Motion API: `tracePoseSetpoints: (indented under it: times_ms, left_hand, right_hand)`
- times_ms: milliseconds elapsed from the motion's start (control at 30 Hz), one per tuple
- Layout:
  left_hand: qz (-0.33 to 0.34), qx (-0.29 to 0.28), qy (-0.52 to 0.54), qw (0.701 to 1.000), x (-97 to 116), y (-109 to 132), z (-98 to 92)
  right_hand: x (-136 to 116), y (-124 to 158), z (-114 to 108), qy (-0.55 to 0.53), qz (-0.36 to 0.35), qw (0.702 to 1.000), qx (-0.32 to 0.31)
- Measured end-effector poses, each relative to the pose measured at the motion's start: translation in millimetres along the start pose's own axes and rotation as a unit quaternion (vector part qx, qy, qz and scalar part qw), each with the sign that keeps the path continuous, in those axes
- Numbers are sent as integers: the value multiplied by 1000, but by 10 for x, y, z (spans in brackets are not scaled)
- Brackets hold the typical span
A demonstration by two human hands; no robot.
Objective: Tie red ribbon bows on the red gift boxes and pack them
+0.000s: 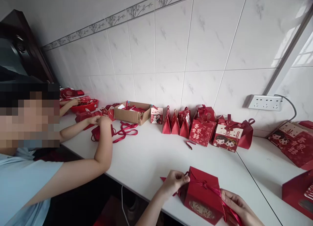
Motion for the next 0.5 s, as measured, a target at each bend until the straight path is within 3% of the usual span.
tracePoseSetpoints:
  times_ms: [300, 400, 500]
  left_hand:
    - [34, 13, -66, 997, 39, 37, 75]
    - [88, 112, -72, 987, 89, 211, 31]
    - [146, 204, -73, 965, 70, 660, 14]
  right_hand:
    - [-89, 120, -34, -46, -7, 998, 47]
    - [-90, 122, -88, -25, -8, 998, 55]
    - [-112, 114, -109, 17, -29, 998, 45]
Point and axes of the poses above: each hand's wrist, its own y-axis away from the middle knuckle, its own z-axis out of the palm, x = y × z, the point moved 4 cm from there along -y, towards the middle knuckle, and after that the axes turned 1 degree about y, right-handed, at the moved point
